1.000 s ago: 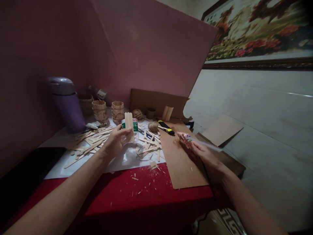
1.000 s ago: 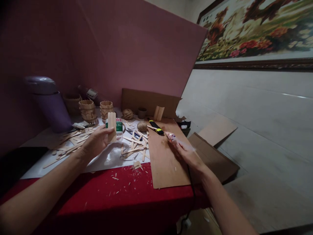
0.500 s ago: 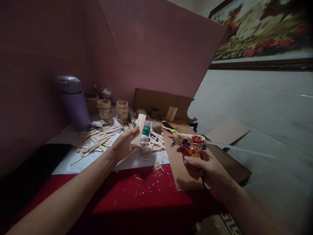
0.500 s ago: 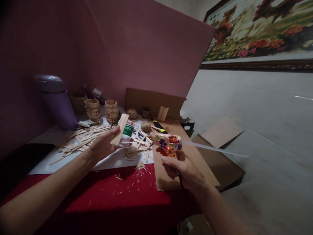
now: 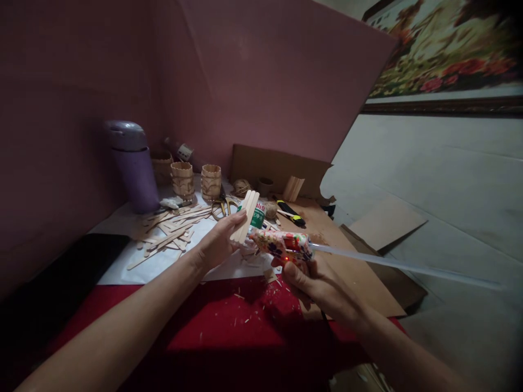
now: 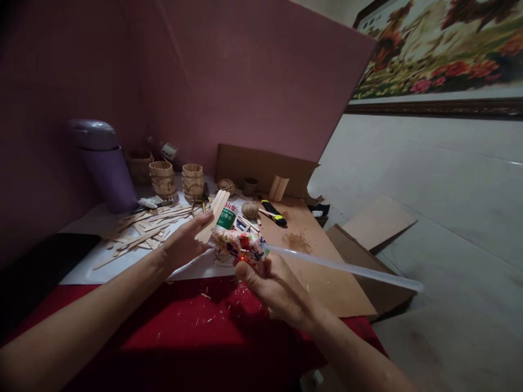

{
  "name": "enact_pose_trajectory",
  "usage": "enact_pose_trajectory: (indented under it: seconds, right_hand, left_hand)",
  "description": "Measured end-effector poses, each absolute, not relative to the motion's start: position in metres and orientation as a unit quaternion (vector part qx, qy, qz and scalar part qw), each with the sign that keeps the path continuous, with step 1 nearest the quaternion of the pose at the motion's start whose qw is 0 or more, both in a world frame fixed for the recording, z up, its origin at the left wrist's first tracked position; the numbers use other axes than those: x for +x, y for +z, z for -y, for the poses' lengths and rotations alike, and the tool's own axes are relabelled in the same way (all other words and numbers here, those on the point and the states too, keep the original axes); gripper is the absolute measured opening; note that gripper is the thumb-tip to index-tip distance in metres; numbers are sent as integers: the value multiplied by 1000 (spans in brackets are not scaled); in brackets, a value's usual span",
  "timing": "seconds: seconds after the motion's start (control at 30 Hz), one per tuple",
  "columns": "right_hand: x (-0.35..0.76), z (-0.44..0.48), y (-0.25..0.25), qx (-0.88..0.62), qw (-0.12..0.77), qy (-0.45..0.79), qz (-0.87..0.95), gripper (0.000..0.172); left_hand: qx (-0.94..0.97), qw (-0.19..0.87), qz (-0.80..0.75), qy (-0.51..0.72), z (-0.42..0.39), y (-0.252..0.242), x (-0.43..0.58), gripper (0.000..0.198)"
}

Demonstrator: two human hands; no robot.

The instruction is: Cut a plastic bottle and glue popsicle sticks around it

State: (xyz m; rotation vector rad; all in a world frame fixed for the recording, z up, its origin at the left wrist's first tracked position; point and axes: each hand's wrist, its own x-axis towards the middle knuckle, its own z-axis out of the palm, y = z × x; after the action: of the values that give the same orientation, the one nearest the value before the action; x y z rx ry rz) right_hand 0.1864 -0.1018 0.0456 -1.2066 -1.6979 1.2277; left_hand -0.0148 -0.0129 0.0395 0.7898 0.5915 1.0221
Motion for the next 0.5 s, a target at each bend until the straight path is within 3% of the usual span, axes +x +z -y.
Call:
enact_pose_trajectory:
  seconds: [0.5]
  right_hand:
    - [183, 103, 50, -466, 349, 481, 655, 49]
  left_hand:
    - [379, 739, -276, 485, 9, 38, -15, 39]
